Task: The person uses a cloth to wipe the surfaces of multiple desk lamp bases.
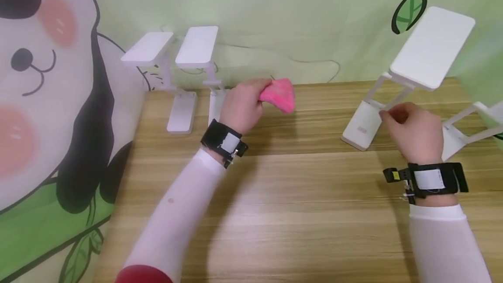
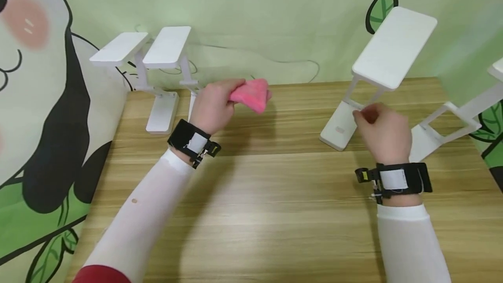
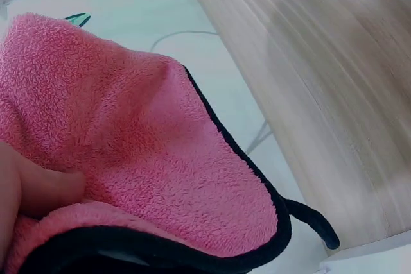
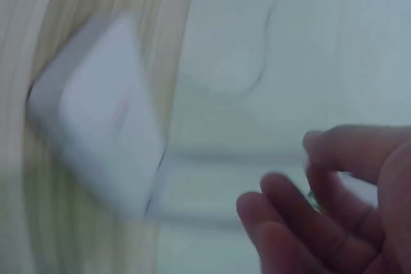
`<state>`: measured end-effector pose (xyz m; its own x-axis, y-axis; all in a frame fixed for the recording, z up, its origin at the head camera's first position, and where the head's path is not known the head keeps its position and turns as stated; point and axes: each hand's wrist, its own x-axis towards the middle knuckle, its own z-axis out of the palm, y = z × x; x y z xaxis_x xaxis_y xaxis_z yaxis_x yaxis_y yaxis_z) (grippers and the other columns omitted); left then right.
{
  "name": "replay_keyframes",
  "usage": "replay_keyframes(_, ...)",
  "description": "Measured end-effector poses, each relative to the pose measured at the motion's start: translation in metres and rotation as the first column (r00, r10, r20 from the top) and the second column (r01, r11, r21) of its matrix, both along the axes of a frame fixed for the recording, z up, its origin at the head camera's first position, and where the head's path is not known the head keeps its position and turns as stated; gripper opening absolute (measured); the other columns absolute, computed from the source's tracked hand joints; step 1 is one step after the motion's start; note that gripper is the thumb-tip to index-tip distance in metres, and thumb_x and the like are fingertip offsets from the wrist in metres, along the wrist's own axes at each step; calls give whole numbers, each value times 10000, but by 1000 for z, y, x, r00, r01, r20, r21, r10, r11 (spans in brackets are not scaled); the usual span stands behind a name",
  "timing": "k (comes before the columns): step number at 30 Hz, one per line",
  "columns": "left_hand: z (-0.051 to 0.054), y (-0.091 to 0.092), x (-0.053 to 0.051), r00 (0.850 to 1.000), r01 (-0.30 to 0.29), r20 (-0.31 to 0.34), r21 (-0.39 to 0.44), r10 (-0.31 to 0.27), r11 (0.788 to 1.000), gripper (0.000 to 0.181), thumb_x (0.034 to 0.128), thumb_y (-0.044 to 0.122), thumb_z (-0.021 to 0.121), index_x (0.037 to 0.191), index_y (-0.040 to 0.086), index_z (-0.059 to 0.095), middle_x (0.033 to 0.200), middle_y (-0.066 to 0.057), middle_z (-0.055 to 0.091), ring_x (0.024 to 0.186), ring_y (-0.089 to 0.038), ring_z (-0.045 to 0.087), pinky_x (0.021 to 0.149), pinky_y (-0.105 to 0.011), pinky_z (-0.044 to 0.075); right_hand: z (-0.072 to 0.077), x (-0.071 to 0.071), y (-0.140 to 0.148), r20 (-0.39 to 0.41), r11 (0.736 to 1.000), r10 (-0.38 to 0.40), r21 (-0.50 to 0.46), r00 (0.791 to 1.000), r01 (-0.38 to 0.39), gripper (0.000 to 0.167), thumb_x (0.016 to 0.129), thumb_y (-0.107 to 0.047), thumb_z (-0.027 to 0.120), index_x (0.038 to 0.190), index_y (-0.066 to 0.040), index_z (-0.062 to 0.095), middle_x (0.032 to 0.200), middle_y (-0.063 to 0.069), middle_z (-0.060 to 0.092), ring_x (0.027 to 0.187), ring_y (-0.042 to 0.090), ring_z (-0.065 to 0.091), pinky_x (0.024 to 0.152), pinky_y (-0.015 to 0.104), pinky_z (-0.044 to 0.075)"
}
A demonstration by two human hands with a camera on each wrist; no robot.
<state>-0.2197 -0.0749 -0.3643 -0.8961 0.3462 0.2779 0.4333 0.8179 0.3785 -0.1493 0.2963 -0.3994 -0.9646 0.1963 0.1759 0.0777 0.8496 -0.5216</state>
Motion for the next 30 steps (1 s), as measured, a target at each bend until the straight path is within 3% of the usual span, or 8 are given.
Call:
replay_keyframes(3,0,0,-1,1000,-7,0,-5,7,1000,430,1003,-58,622,1398,90,701,1311,-96,743,1110,-283,741,863,-392,597,-5,-4,18,41,996,-89,-26,995,90,565,1067,-436,599,1330,62,649,1160,343,705,933,497,697,623,434,465)
replay_keyframes(8,-2,-1,-1,1000,5,11,-23,-5,1000,453,977,-76,628,1394,86,702,1305,-102,744,1002,-266,747,798,-370,596,-14,-17,31,37,988,-120,-94,992,123,653,1078,-374,600,1597,-6,456,1415,340,605,1211,547,633,820,505,488)
replay_keyframes(13,-4,-2,1,1000,10,17,-15,-10,1000,485,940,-117,632,1381,70,707,1297,-109,747,1009,-268,749,828,-365,597,-20,-30,35,-16,982,-127,-143,992,124,552,1091,-323,612,1579,-80,524,1442,272,622,1255,504,642,930,562,541)
replay_keyframes(17,-6,-4,3,1000,5,5,-3,-5,1000,473,926,-132,654,1355,57,717,1279,-118,752,1056,-285,749,893,-377,593,-22,-40,36,-12,981,-130,-147,991,127,487,1111,-326,574,1504,-39,601,1413,250,651,1251,483,653,985,622,538)
replay_keyframes(21,-6,-7,4,1000,5,4,-12,-5,1000,475,917,-135,659,1349,52,720,1275,-123,752,1087,-296,742,917,-393,587,-22,-48,39,-19,982,-136,-133,990,133,432,1116,-322,568,1390,-5,673,1359,243,685,1230,461,671,935,422,552)
replay_keyframes(25,-6,-10,4,1000,6,3,-24,-6,1000,492,904,-140,645,1351,52,722,1277,-121,751,1093,-303,741,909,-405,589,-27,-56,37,-83,989,-111,-108,990,102,339,1104,-261,618,1286,10,711,1274,245,724,1159,440,704,794,211,425)
replay_keyframes(30,-4,-15,5,1000,3,8,-35,-2,999,504,903,-135,635,1358,66,721,1293,-108,747,1123,-297,734,924,-407,584,-31,-69,24,-163,994,-35,-103,986,18,221,1070,-168,684,1194,10,725,1166,237,751,1048,402,717,760,142,376)
